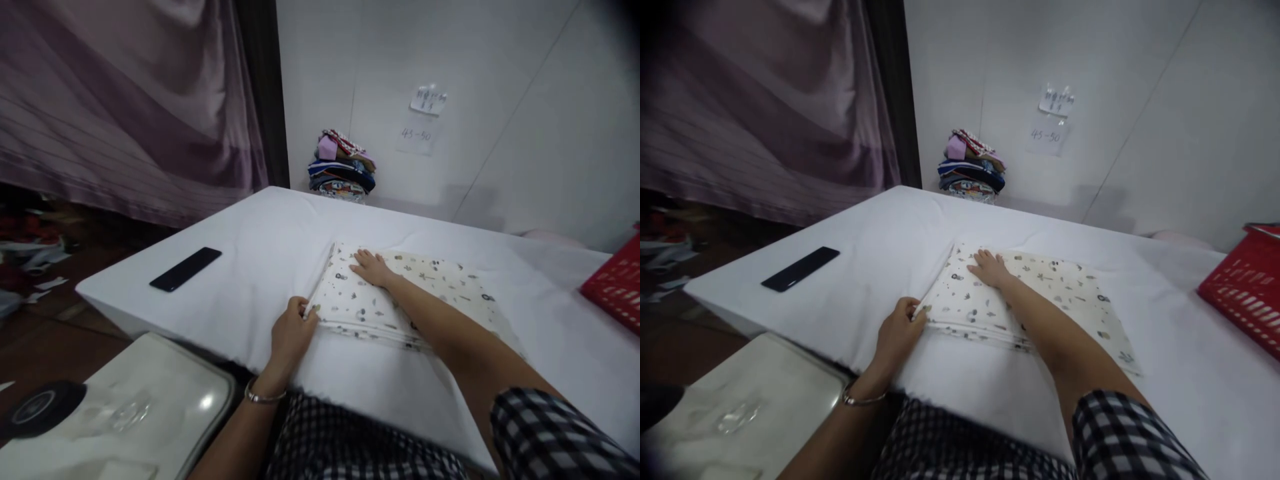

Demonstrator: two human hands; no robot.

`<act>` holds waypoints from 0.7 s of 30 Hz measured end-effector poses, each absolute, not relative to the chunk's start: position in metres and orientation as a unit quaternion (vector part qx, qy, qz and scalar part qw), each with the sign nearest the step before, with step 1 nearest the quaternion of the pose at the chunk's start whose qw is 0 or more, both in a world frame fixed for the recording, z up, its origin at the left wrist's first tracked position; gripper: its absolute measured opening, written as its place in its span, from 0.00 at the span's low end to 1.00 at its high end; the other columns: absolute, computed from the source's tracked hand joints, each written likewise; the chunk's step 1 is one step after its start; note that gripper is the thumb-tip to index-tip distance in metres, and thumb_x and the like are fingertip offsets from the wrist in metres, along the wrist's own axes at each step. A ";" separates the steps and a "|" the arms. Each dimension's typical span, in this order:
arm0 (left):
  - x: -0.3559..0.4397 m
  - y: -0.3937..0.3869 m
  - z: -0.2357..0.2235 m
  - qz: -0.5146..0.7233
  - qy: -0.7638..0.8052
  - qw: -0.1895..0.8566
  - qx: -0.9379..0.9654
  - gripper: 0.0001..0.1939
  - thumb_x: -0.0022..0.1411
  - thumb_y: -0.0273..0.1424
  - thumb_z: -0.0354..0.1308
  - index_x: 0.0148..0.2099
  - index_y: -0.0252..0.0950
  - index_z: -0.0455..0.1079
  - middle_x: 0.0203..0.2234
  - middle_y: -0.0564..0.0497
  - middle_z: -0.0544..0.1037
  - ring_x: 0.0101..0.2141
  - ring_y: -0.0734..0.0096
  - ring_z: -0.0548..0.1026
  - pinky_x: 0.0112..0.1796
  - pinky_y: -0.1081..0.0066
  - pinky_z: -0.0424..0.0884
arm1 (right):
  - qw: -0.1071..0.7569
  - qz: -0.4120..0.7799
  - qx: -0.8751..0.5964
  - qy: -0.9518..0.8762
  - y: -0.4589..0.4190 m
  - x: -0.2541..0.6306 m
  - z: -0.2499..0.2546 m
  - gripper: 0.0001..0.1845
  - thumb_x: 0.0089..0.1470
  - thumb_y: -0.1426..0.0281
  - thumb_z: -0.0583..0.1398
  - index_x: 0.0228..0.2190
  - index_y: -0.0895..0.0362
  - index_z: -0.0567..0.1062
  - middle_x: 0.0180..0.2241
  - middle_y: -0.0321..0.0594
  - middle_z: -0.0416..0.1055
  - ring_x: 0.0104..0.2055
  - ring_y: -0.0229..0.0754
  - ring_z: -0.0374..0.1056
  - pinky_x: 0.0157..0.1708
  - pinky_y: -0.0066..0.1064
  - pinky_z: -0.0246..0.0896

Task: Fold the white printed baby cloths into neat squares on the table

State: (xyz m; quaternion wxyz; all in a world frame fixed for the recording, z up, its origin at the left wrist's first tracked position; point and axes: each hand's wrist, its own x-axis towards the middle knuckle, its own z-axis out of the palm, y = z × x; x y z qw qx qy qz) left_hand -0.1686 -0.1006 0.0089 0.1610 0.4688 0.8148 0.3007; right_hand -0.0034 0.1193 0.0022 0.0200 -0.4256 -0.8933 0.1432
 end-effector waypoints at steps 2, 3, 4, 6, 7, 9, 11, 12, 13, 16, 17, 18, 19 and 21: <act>-0.168 -0.101 0.008 0.304 0.813 0.155 0.472 0.12 0.60 0.35 0.48 0.45 0.38 0.61 0.32 0.50 0.75 0.34 0.65 0.73 0.32 0.70 0.61 | 0.016 0.156 -0.409 -0.899 0.103 0.001 0.005 0.37 0.58 0.48 0.40 0.61 0.55 0.52 0.65 0.43 0.38 0.66 0.51 0.31 0.60 0.50 0.27; -0.168 -0.100 0.007 0.306 0.812 0.150 0.474 0.12 0.60 0.35 0.48 0.46 0.38 0.61 0.33 0.50 0.75 0.34 0.65 0.73 0.32 0.70 0.61 | 0.012 0.163 -0.389 -0.906 0.093 0.005 0.006 0.37 0.57 0.47 0.40 0.61 0.54 0.52 0.65 0.42 0.38 0.66 0.51 0.31 0.60 0.50 0.27; -0.168 -0.100 0.006 0.306 0.813 0.147 0.474 0.13 0.60 0.35 0.48 0.46 0.38 0.61 0.33 0.50 0.75 0.34 0.65 0.73 0.33 0.70 0.61 | 0.007 0.169 -0.363 -0.916 0.082 0.011 0.006 0.37 0.57 0.46 0.40 0.61 0.53 0.51 0.65 0.41 0.37 0.66 0.51 0.31 0.61 0.50 0.27; -0.167 -0.099 0.005 0.305 0.817 0.141 0.468 0.12 0.59 0.35 0.49 0.45 0.39 0.61 0.32 0.51 0.75 0.34 0.64 0.73 0.33 0.70 0.62 | -0.003 0.175 -0.317 -0.932 0.061 0.028 0.006 0.38 0.56 0.45 0.40 0.62 0.52 0.50 0.65 0.40 0.36 0.66 0.51 0.30 0.61 0.49 0.25; -0.167 -0.098 0.005 0.304 0.821 0.139 0.463 0.12 0.58 0.35 0.50 0.45 0.39 0.62 0.31 0.52 0.75 0.34 0.64 0.73 0.33 0.70 0.62 | -0.004 0.175 -0.306 -0.936 0.052 0.039 0.006 0.39 0.56 0.45 0.40 0.62 0.52 0.49 0.65 0.40 0.35 0.66 0.50 0.30 0.61 0.49 0.25; -0.166 -0.098 0.005 0.304 0.826 0.133 0.456 0.12 0.57 0.35 0.51 0.44 0.40 0.62 0.31 0.53 0.76 0.33 0.64 0.74 0.33 0.70 0.62 | 0.005 0.163 -0.318 -0.934 0.039 0.065 0.005 0.38 0.57 0.45 0.41 0.62 0.52 0.49 0.65 0.41 0.35 0.66 0.50 0.31 0.61 0.49 0.27; -0.165 -0.098 0.005 0.304 0.826 0.121 0.459 0.12 0.57 0.35 0.51 0.44 0.40 0.62 0.31 0.53 0.76 0.33 0.64 0.74 0.33 0.69 0.63 | 0.018 0.144 -0.343 -0.928 0.031 0.094 0.004 0.36 0.57 0.47 0.42 0.61 0.51 0.51 0.64 0.42 0.39 0.65 0.51 0.34 0.61 0.50 0.31; -0.165 -0.098 0.005 0.303 0.825 0.114 0.463 0.12 0.57 0.35 0.51 0.44 0.40 0.62 0.31 0.52 0.76 0.33 0.63 0.74 0.33 0.69 0.63 | 0.026 0.134 -0.353 -0.926 0.029 0.109 0.004 0.35 0.58 0.47 0.42 0.61 0.51 0.53 0.64 0.42 0.40 0.65 0.51 0.36 0.60 0.51 0.33; -0.164 -0.098 0.005 0.300 0.825 0.108 0.468 0.12 0.57 0.36 0.51 0.44 0.40 0.62 0.31 0.52 0.76 0.34 0.63 0.74 0.33 0.69 0.64 | 0.036 0.122 -0.362 -0.923 0.026 0.124 0.004 0.34 0.58 0.48 0.44 0.60 0.50 0.55 0.64 0.42 0.43 0.65 0.52 0.38 0.60 0.52 0.35; -0.164 -0.100 0.005 0.279 0.823 0.084 0.487 0.13 0.58 0.37 0.50 0.46 0.39 0.62 0.32 0.51 0.76 0.34 0.62 0.74 0.33 0.68 0.64 | 0.097 0.098 -0.380 -0.915 0.017 0.162 0.005 0.28 0.58 0.52 0.47 0.57 0.49 0.62 0.61 0.42 0.53 0.63 0.53 0.45 0.59 0.54 0.41; -0.164 -0.101 0.006 0.270 0.823 0.075 0.495 0.14 0.58 0.37 0.50 0.46 0.39 0.62 0.32 0.51 0.76 0.34 0.61 0.74 0.33 0.67 0.65 | 0.128 0.097 -0.381 -0.911 0.012 0.172 0.005 0.26 0.59 0.53 0.48 0.55 0.50 0.64 0.59 0.42 0.57 0.62 0.53 0.49 0.58 0.54 0.44; -0.164 -0.101 0.006 0.263 0.821 0.060 0.504 0.15 0.59 0.37 0.50 0.47 0.38 0.62 0.32 0.50 0.76 0.34 0.61 0.74 0.33 0.66 0.65 | 0.161 0.102 -0.377 -0.906 0.007 0.179 0.006 0.24 0.59 0.55 0.49 0.53 0.50 0.67 0.56 0.43 0.61 0.60 0.52 0.53 0.57 0.52 0.48; -0.164 -0.101 0.007 0.259 0.816 0.038 0.515 0.15 0.59 0.38 0.50 0.47 0.37 0.62 0.34 0.48 0.75 0.35 0.60 0.73 0.34 0.65 0.66 | 0.193 0.109 -0.369 -0.902 0.002 0.184 0.006 0.22 0.59 0.57 0.49 0.51 0.50 0.69 0.53 0.43 0.65 0.58 0.51 0.57 0.56 0.50 0.52; -0.161 -0.101 0.010 0.267 0.792 -0.026 0.548 0.16 0.59 0.37 0.50 0.48 0.35 0.63 0.40 0.45 0.74 0.39 0.59 0.72 0.37 0.63 0.66 | 0.245 0.130 -0.348 -0.896 -0.008 0.188 0.006 0.18 0.59 0.60 0.52 0.46 0.50 0.73 0.47 0.42 0.71 0.52 0.49 0.63 0.51 0.46 0.59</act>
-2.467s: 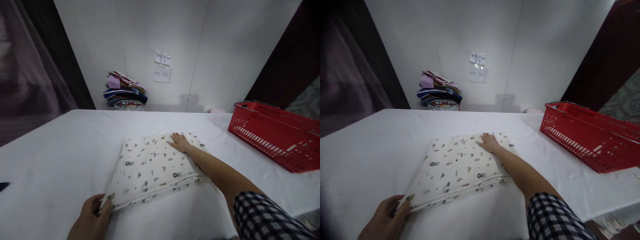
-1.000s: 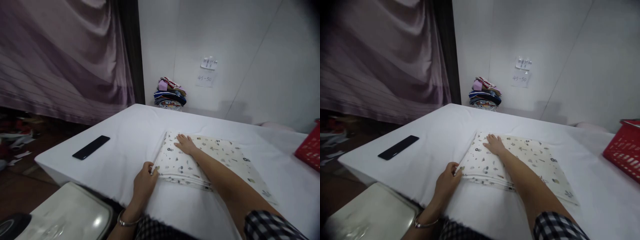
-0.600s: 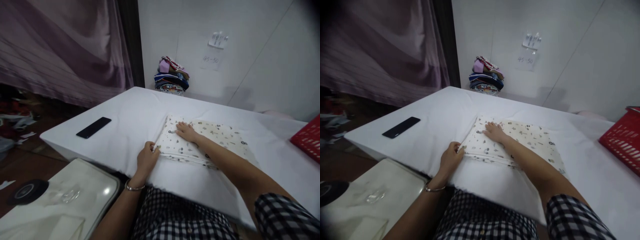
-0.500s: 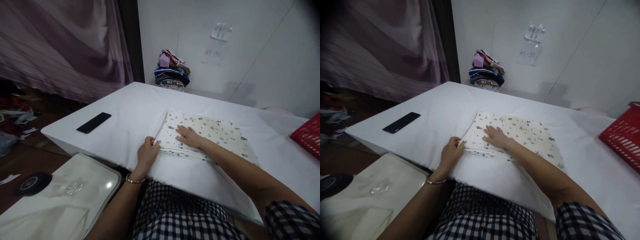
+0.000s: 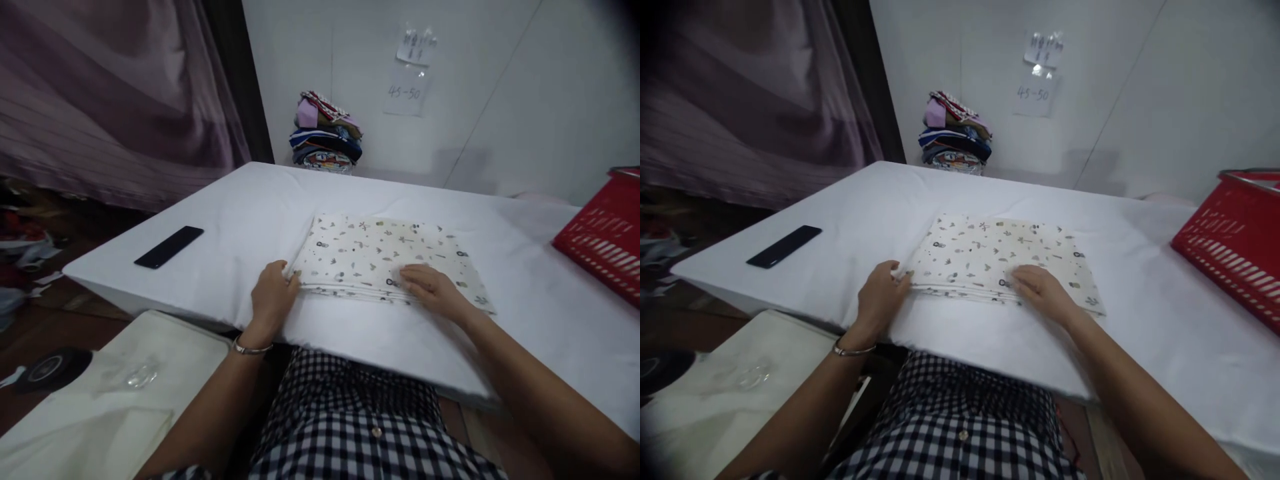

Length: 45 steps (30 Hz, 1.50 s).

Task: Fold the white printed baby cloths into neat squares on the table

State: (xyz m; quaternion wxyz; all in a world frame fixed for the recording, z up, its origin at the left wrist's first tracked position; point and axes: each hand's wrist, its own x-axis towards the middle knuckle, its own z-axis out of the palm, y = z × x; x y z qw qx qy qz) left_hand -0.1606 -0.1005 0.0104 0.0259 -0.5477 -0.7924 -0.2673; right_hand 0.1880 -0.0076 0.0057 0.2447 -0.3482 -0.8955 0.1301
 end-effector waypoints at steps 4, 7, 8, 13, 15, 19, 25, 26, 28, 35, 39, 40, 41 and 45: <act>-0.138 -0.096 0.017 -0.298 -0.678 0.110 -0.663 0.14 0.60 0.32 0.52 0.47 0.35 0.66 0.46 0.44 0.71 0.46 0.59 0.67 0.46 0.61 0.63 | 0.252 0.154 -0.311 -0.903 -0.022 0.180 0.010 0.13 0.56 0.62 0.56 0.42 0.51 0.75 0.41 0.42 0.71 0.45 0.46 0.66 0.44 0.39 0.64; -0.115 -0.089 0.017 -0.286 -0.582 0.074 -0.758 0.10 0.60 0.31 0.53 0.44 0.37 0.69 0.44 0.46 0.72 0.46 0.62 0.67 0.46 0.62 0.63 | 0.219 0.140 -0.296 -0.919 -0.026 0.175 0.015 0.13 0.55 0.64 0.57 0.41 0.52 0.75 0.39 0.44 0.70 0.42 0.45 0.65 0.40 0.38 0.63; -0.108 -0.087 0.016 -0.278 -0.560 0.057 -0.778 0.09 0.60 0.30 0.53 0.43 0.37 0.70 0.43 0.46 0.72 0.45 0.63 0.67 0.45 0.62 0.64 | 0.214 0.131 -0.294 -0.922 -0.026 0.175 0.016 0.12 0.55 0.65 0.57 0.41 0.52 0.76 0.38 0.44 0.70 0.41 0.45 0.65 0.39 0.38 0.63; -0.099 -0.073 0.004 -0.255 -0.518 -0.003 -0.817 0.09 0.62 0.32 0.51 0.39 0.37 0.72 0.38 0.47 0.73 0.40 0.66 0.68 0.42 0.63 0.66 | 0.203 0.100 -0.301 -0.926 -0.025 0.178 0.012 0.12 0.57 0.69 0.54 0.40 0.54 0.76 0.35 0.44 0.70 0.38 0.45 0.64 0.37 0.37 0.60; -0.102 -0.071 -0.001 -0.258 -0.512 -0.016 -0.819 0.10 0.63 0.33 0.50 0.39 0.37 0.72 0.36 0.48 0.73 0.39 0.66 0.68 0.41 0.64 0.66 | 0.204 0.101 -0.304 -0.925 -0.025 0.179 0.011 0.13 0.58 0.69 0.53 0.40 0.54 0.76 0.35 0.44 0.70 0.38 0.44 0.63 0.37 0.36 0.60; -0.107 -0.070 -0.005 -0.268 -0.501 -0.022 -0.823 0.10 0.62 0.34 0.52 0.41 0.37 0.71 0.37 0.47 0.73 0.39 0.66 0.68 0.41 0.64 0.67 | 0.188 0.107 -0.301 -0.929 -0.025 0.178 0.013 0.13 0.58 0.68 0.53 0.40 0.55 0.76 0.35 0.45 0.70 0.38 0.44 0.63 0.37 0.36 0.60; -0.107 -0.071 -0.005 -0.257 -0.506 -0.020 -0.823 0.09 0.62 0.33 0.52 0.40 0.37 0.72 0.36 0.48 0.73 0.38 0.66 0.68 0.40 0.64 0.66 | 0.192 0.094 -0.312 -0.926 -0.026 0.175 0.014 0.13 0.60 0.70 0.51 0.35 0.56 0.75 0.34 0.44 0.70 0.37 0.42 0.63 0.35 0.33 0.58; -0.106 -0.071 -0.005 -0.255 -0.510 -0.021 -0.821 0.10 0.63 0.33 0.51 0.39 0.37 0.73 0.35 0.48 0.73 0.38 0.67 0.68 0.39 0.65 0.66 | 0.196 0.090 -0.314 -0.925 -0.026 0.174 0.013 0.13 0.60 0.70 0.50 0.34 0.56 0.75 0.34 0.44 0.70 0.37 0.42 0.63 0.35 0.33 0.58; -0.106 -0.071 -0.005 -0.251 -0.513 -0.020 -0.821 0.11 0.64 0.33 0.49 0.37 0.37 0.73 0.34 0.48 0.73 0.37 0.67 0.68 0.39 0.65 0.66 | 0.196 0.083 -0.319 -0.923 -0.026 0.174 0.013 0.14 0.60 0.71 0.50 0.33 0.57 0.75 0.33 0.44 0.70 0.37 0.42 0.63 0.34 0.32 0.57; -0.104 -0.074 -0.001 -0.225 -0.511 -0.012 -0.830 0.12 0.64 0.35 0.48 0.38 0.37 0.72 0.34 0.48 0.73 0.37 0.67 0.67 0.39 0.64 0.65 | 0.179 0.094 -0.317 -0.927 -0.027 0.174 0.012 0.15 0.60 0.71 0.49 0.32 0.55 0.75 0.32 0.44 0.69 0.36 0.42 0.63 0.34 0.33 0.59; -0.101 -0.074 0.001 -0.206 -0.509 0.011 -0.836 0.11 0.62 0.37 0.51 0.42 0.38 0.71 0.36 0.47 0.73 0.38 0.64 0.68 0.39 0.64 0.65 | 0.175 0.117 -0.301 -0.930 -0.026 0.176 0.014 0.12 0.59 0.68 0.51 0.36 0.54 0.74 0.35 0.44 0.69 0.37 0.43 0.63 0.36 0.35 0.60; -0.100 -0.073 0.002 -0.199 -0.508 0.015 -0.838 0.11 0.62 0.36 0.51 0.42 0.38 0.71 0.36 0.47 0.72 0.37 0.64 0.68 0.38 0.64 0.65 | 0.175 0.123 -0.295 -0.931 -0.026 0.177 0.014 0.11 0.59 0.68 0.52 0.37 0.54 0.74 0.35 0.44 0.69 0.38 0.43 0.63 0.37 0.36 0.60; -0.100 -0.072 0.002 -0.192 -0.507 0.017 -0.840 0.10 0.62 0.35 0.51 0.41 0.38 0.71 0.35 0.47 0.73 0.37 0.65 0.68 0.38 0.64 0.65 | 0.175 0.127 -0.292 -0.932 -0.026 0.178 0.015 0.11 0.58 0.68 0.52 0.38 0.54 0.74 0.36 0.44 0.69 0.38 0.43 0.63 0.37 0.36 0.60; -0.100 -0.069 0.007 -0.168 -0.499 0.003 -0.850 0.12 0.64 0.33 0.49 0.36 0.37 0.72 0.32 0.48 0.72 0.35 0.66 0.67 0.36 0.66 0.64 | 0.178 0.130 -0.297 -0.929 -0.024 0.179 0.014 0.11 0.58 0.70 0.52 0.38 0.54 0.74 0.35 0.43 0.69 0.38 0.42 0.63 0.37 0.34 0.60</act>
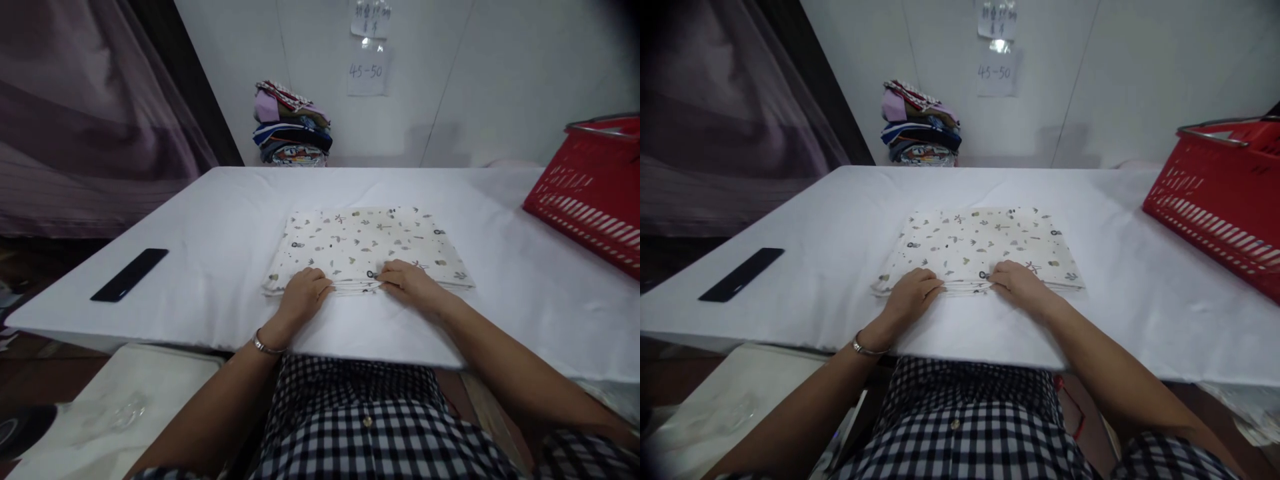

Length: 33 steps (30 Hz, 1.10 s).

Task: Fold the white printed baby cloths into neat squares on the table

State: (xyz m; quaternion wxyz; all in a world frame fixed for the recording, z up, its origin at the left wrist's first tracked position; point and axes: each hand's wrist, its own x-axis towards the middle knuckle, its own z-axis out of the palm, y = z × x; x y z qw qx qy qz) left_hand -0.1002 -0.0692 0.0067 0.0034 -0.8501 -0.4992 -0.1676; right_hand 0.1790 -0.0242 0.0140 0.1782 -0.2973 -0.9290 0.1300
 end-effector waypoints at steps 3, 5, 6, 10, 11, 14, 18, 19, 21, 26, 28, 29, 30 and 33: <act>-0.095 -0.067 0.013 -0.155 -0.493 0.007 -0.856 0.11 0.63 0.34 0.50 0.35 0.36 0.71 0.32 0.48 0.72 0.35 0.66 0.67 0.36 0.66 0.64 | 0.184 0.129 -0.300 -0.927 -0.024 0.178 0.013 0.11 0.58 0.71 0.53 0.36 0.56 0.75 0.34 0.42 0.69 0.37 0.41 0.63 0.36 0.32 0.59; -0.086 -0.064 0.016 -0.159 -0.483 0.016 -0.861 0.09 0.62 0.35 0.52 0.39 0.36 0.71 0.35 0.47 0.72 0.36 0.65 0.67 0.37 0.65 0.65 | 0.188 0.125 -0.297 -0.928 -0.024 0.176 0.013 0.10 0.57 0.71 0.54 0.34 0.57 0.75 0.33 0.42 0.69 0.37 0.41 0.63 0.36 0.32 0.59; -0.080 -0.063 0.018 -0.163 -0.474 0.019 -0.865 0.10 0.61 0.35 0.52 0.41 0.36 0.70 0.36 0.47 0.71 0.37 0.65 0.67 0.38 0.65 0.65 | 0.189 0.123 -0.295 -0.928 -0.024 0.175 0.013 0.10 0.57 0.71 0.54 0.34 0.57 0.75 0.33 0.42 0.69 0.37 0.41 0.63 0.36 0.32 0.59; -0.055 -0.054 0.016 -0.158 -0.430 0.007 -0.889 0.08 0.62 0.33 0.51 0.39 0.36 0.70 0.35 0.48 0.71 0.37 0.65 0.67 0.37 0.65 0.65 | 0.190 0.105 -0.299 -0.929 -0.024 0.178 0.015 0.11 0.56 0.71 0.55 0.39 0.57 0.74 0.35 0.43 0.70 0.38 0.42 0.64 0.38 0.34 0.60; -0.051 -0.052 0.014 -0.154 -0.425 0.002 -0.892 0.09 0.63 0.33 0.50 0.37 0.36 0.70 0.34 0.48 0.71 0.36 0.65 0.67 0.37 0.65 0.65 | 0.193 0.100 -0.301 -0.929 -0.025 0.183 0.015 0.12 0.56 0.70 0.55 0.41 0.57 0.73 0.37 0.44 0.70 0.40 0.43 0.64 0.39 0.35 0.61; -0.048 -0.049 0.006 -0.164 -0.421 -0.007 -0.892 0.11 0.64 0.32 0.48 0.37 0.36 0.71 0.32 0.48 0.72 0.35 0.66 0.67 0.38 0.64 0.65 | 0.206 0.081 -0.319 -0.922 -0.029 0.211 0.016 0.14 0.56 0.70 0.55 0.44 0.56 0.72 0.41 0.45 0.70 0.43 0.44 0.63 0.43 0.38 0.60; -0.054 -0.049 -0.001 -0.199 -0.420 -0.008 -0.886 0.12 0.64 0.32 0.47 0.39 0.37 0.71 0.33 0.48 0.72 0.36 0.65 0.67 0.38 0.64 0.65 | 0.224 0.046 -0.383 -0.895 -0.041 0.263 0.014 0.13 0.56 0.69 0.55 0.43 0.55 0.73 0.40 0.46 0.71 0.43 0.45 0.65 0.43 0.41 0.61; -0.053 -0.049 -0.001 -0.199 -0.421 -0.008 -0.885 0.12 0.64 0.33 0.47 0.39 0.37 0.71 0.33 0.48 0.72 0.36 0.65 0.67 0.38 0.64 0.65 | 0.227 0.038 -0.400 -0.887 -0.044 0.273 0.012 0.12 0.57 0.69 0.54 0.42 0.55 0.73 0.40 0.46 0.71 0.43 0.46 0.65 0.43 0.41 0.61; -0.049 -0.050 0.003 -0.197 -0.424 -0.006 -0.884 0.11 0.64 0.33 0.48 0.38 0.37 0.71 0.33 0.48 0.72 0.36 0.65 0.67 0.37 0.64 0.65 | 0.229 0.025 -0.427 -0.875 -0.048 0.284 0.009 0.12 0.57 0.69 0.54 0.42 0.54 0.74 0.41 0.45 0.71 0.44 0.46 0.65 0.43 0.42 0.62; -0.024 -0.046 0.018 -0.187 -0.399 -0.011 -0.898 0.09 0.63 0.34 0.49 0.39 0.37 0.69 0.35 0.48 0.71 0.37 0.65 0.66 0.37 0.65 0.64 | 0.231 -0.003 -0.447 -0.864 -0.047 0.280 0.004 0.13 0.59 0.70 0.52 0.40 0.53 0.75 0.40 0.44 0.72 0.43 0.46 0.65 0.42 0.40 0.61; -0.016 -0.043 0.019 -0.173 -0.388 -0.010 -0.905 0.09 0.63 0.34 0.50 0.39 0.37 0.69 0.34 0.48 0.71 0.37 0.65 0.66 0.37 0.64 0.64 | 0.234 -0.019 -0.456 -0.859 -0.045 0.279 0.003 0.13 0.59 0.71 0.52 0.40 0.54 0.75 0.40 0.44 0.72 0.43 0.46 0.65 0.42 0.40 0.60; -0.013 -0.042 0.018 -0.167 -0.387 -0.010 -0.907 0.09 0.63 0.34 0.49 0.38 0.37 0.69 0.34 0.48 0.70 0.36 0.65 0.66 0.37 0.64 0.64 | 0.234 -0.024 -0.459 -0.857 -0.044 0.279 0.002 0.13 0.59 0.71 0.52 0.40 0.54 0.75 0.40 0.44 0.72 0.43 0.46 0.65 0.42 0.40 0.60; -0.011 -0.041 0.015 -0.163 -0.386 -0.011 -0.908 0.09 0.64 0.33 0.49 0.37 0.36 0.69 0.33 0.48 0.70 0.35 0.65 0.66 0.36 0.65 0.64 | 0.234 -0.026 -0.460 -0.856 -0.044 0.280 0.001 0.13 0.59 0.71 0.52 0.40 0.54 0.75 0.39 0.44 0.72 0.42 0.46 0.65 0.41 0.40 0.60; -0.011 -0.039 0.007 -0.168 -0.383 -0.012 -0.908 0.11 0.64 0.33 0.48 0.36 0.36 0.70 0.32 0.48 0.70 0.35 0.66 0.66 0.36 0.65 0.64 | 0.231 -0.019 -0.451 -0.862 -0.045 0.284 -0.003 0.12 0.59 0.71 0.52 0.39 0.54 0.75 0.39 0.45 0.72 0.41 0.45 0.66 0.41 0.39 0.61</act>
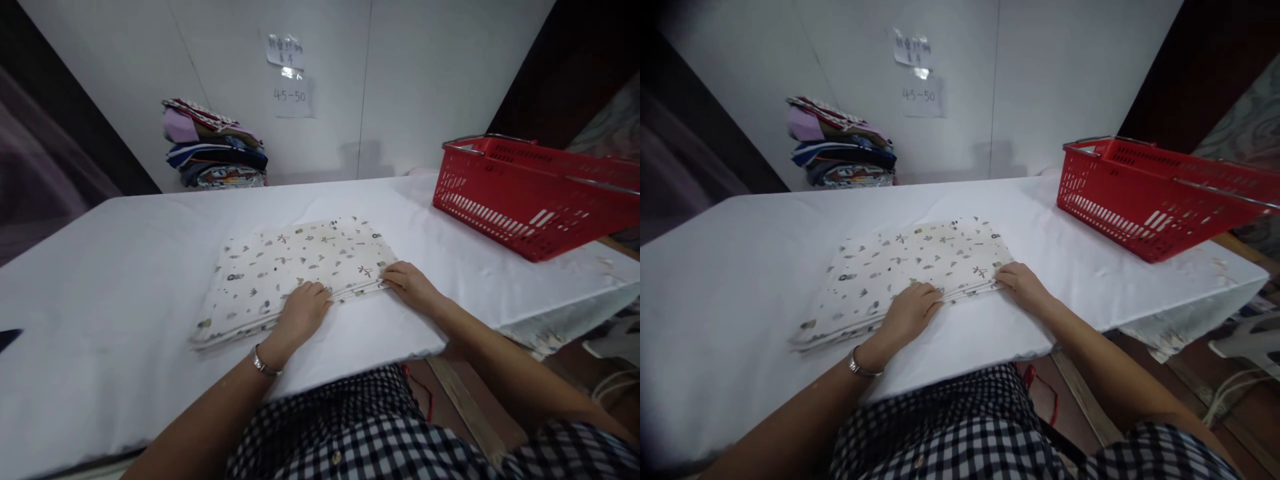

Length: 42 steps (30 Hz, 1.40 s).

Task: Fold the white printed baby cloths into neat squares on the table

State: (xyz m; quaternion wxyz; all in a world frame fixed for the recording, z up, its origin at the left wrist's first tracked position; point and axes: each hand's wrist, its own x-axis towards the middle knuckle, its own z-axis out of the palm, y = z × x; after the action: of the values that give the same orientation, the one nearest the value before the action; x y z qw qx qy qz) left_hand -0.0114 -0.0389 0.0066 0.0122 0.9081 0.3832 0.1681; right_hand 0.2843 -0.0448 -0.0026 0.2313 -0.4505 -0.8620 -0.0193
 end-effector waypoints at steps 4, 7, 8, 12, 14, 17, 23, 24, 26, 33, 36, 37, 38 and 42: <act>-0.015 -0.039 -0.001 0.184 0.378 0.006 0.907 0.11 0.65 0.33 0.46 0.39 0.37 0.70 0.32 0.48 0.71 0.35 0.66 0.66 0.37 0.65 0.65 | 0.241 -0.008 -0.449 -0.860 -0.048 0.287 -0.005 0.14 0.59 0.70 0.51 0.42 0.54 0.74 0.40 0.46 0.71 0.43 0.46 0.66 0.41 0.42 0.62; -0.014 -0.040 -0.001 0.199 0.377 -0.004 0.905 0.11 0.64 0.35 0.48 0.42 0.38 0.69 0.35 0.48 0.72 0.36 0.65 0.67 0.36 0.64 0.64 | 0.243 -0.005 -0.452 -0.858 -0.051 0.287 -0.006 0.15 0.59 0.70 0.51 0.45 0.54 0.72 0.42 0.46 0.71 0.44 0.47 0.65 0.42 0.44 0.62; -0.013 -0.040 0.000 0.201 0.378 -0.007 0.904 0.11 0.64 0.36 0.49 0.43 0.38 0.69 0.36 0.47 0.72 0.37 0.64 0.67 0.36 0.64 0.64 | 0.242 -0.005 -0.452 -0.859 -0.052 0.288 -0.007 0.15 0.59 0.69 0.51 0.46 0.54 0.71 0.42 0.46 0.71 0.45 0.47 0.65 0.43 0.44 0.62; -0.009 -0.038 0.002 0.190 0.385 -0.010 0.903 0.11 0.64 0.35 0.48 0.40 0.38 0.70 0.34 0.48 0.72 0.36 0.65 0.67 0.36 0.64 0.64 | 0.235 -0.017 -0.443 -0.865 -0.057 0.290 -0.007 0.16 0.57 0.68 0.54 0.48 0.54 0.67 0.44 0.46 0.69 0.47 0.47 0.63 0.46 0.45 0.60; -0.008 -0.036 0.001 0.190 0.393 -0.005 0.900 0.12 0.65 0.34 0.47 0.37 0.37 0.70 0.32 0.49 0.72 0.35 0.66 0.67 0.36 0.65 0.64 | 0.224 -0.022 -0.442 -0.868 -0.058 0.292 -0.006 0.16 0.57 0.69 0.54 0.48 0.53 0.67 0.46 0.45 0.69 0.49 0.47 0.63 0.47 0.45 0.59; -0.008 -0.034 0.000 0.198 0.402 0.007 0.894 0.13 0.66 0.34 0.46 0.36 0.37 0.70 0.31 0.49 0.72 0.35 0.66 0.66 0.36 0.66 0.63 | 0.205 -0.036 -0.447 -0.870 -0.058 0.293 -0.004 0.14 0.59 0.69 0.52 0.46 0.53 0.69 0.46 0.44 0.69 0.50 0.46 0.62 0.47 0.44 0.58; -0.010 -0.033 -0.002 0.209 0.396 0.019 0.894 0.13 0.66 0.34 0.45 0.37 0.37 0.69 0.31 0.49 0.71 0.35 0.67 0.66 0.35 0.66 0.63 | 0.174 -0.068 -0.462 -0.867 -0.059 0.292 -0.003 0.14 0.60 0.71 0.50 0.45 0.53 0.71 0.46 0.43 0.69 0.49 0.46 0.62 0.45 0.41 0.57; -0.010 -0.034 -0.002 0.207 0.394 0.019 0.895 0.13 0.66 0.34 0.45 0.37 0.37 0.69 0.32 0.49 0.71 0.35 0.67 0.66 0.36 0.66 0.63 | 0.171 -0.071 -0.464 -0.867 -0.059 0.292 -0.003 0.14 0.60 0.72 0.50 0.45 0.53 0.71 0.45 0.43 0.69 0.48 0.46 0.62 0.44 0.41 0.57; -0.010 -0.034 -0.001 0.199 0.393 0.016 0.898 0.13 0.66 0.33 0.45 0.36 0.37 0.70 0.32 0.49 0.71 0.35 0.67 0.66 0.36 0.66 0.63 | 0.168 -0.078 -0.467 -0.865 -0.060 0.292 -0.002 0.15 0.60 0.73 0.49 0.45 0.53 0.71 0.44 0.44 0.70 0.46 0.46 0.63 0.42 0.40 0.58; -0.010 -0.036 0.000 0.196 0.390 -0.001 0.900 0.10 0.64 0.34 0.48 0.40 0.37 0.69 0.33 0.49 0.72 0.36 0.66 0.65 0.36 0.66 0.63 | 0.158 -0.079 -0.474 -0.863 -0.056 0.291 0.001 0.15 0.57 0.77 0.51 0.43 0.55 0.72 0.42 0.44 0.71 0.42 0.46 0.64 0.39 0.36 0.58; -0.010 -0.037 0.000 0.203 0.387 -0.009 0.900 0.09 0.63 0.34 0.50 0.40 0.37 0.70 0.33 0.50 0.72 0.35 0.66 0.66 0.35 0.67 0.63 | 0.161 -0.105 -0.475 -0.859 -0.050 0.291 0.002 0.15 0.56 0.78 0.52 0.41 0.56 0.72 0.40 0.44 0.71 0.41 0.45 0.64 0.39 0.35 0.56; -0.010 -0.037 -0.001 0.208 0.387 -0.014 0.898 0.09 0.64 0.34 0.49 0.39 0.37 0.70 0.32 0.50 0.72 0.35 0.67 0.66 0.35 0.67 0.63 | 0.166 -0.121 -0.480 -0.853 -0.047 0.291 0.003 0.15 0.55 0.79 0.52 0.41 0.57 0.73 0.40 0.45 0.72 0.40 0.45 0.64 0.38 0.35 0.55; -0.009 -0.037 -0.001 0.216 0.387 -0.019 0.896 0.10 0.64 0.33 0.48 0.39 0.37 0.70 0.32 0.50 0.72 0.34 0.67 0.66 0.34 0.67 0.63 | 0.173 -0.140 -0.489 -0.843 -0.044 0.291 0.003 0.15 0.55 0.80 0.52 0.41 0.58 0.73 0.40 0.45 0.72 0.40 0.46 0.63 0.38 0.35 0.54; -0.008 -0.037 -0.003 0.232 0.392 -0.048 0.889 0.11 0.65 0.32 0.46 0.39 0.37 0.69 0.31 0.49 0.72 0.33 0.68 0.67 0.34 0.68 0.63 | 0.177 -0.164 -0.488 -0.839 -0.035 0.289 0.003 0.16 0.54 0.81 0.51 0.41 0.59 0.73 0.40 0.46 0.72 0.40 0.45 0.63 0.37 0.35 0.53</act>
State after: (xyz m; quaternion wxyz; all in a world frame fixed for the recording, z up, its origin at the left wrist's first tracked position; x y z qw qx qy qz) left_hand -0.0084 -0.0369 -0.0033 -0.0484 0.8890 0.3918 0.2322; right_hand 0.2892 -0.0352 0.0027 0.1768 -0.4878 -0.8389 -0.1643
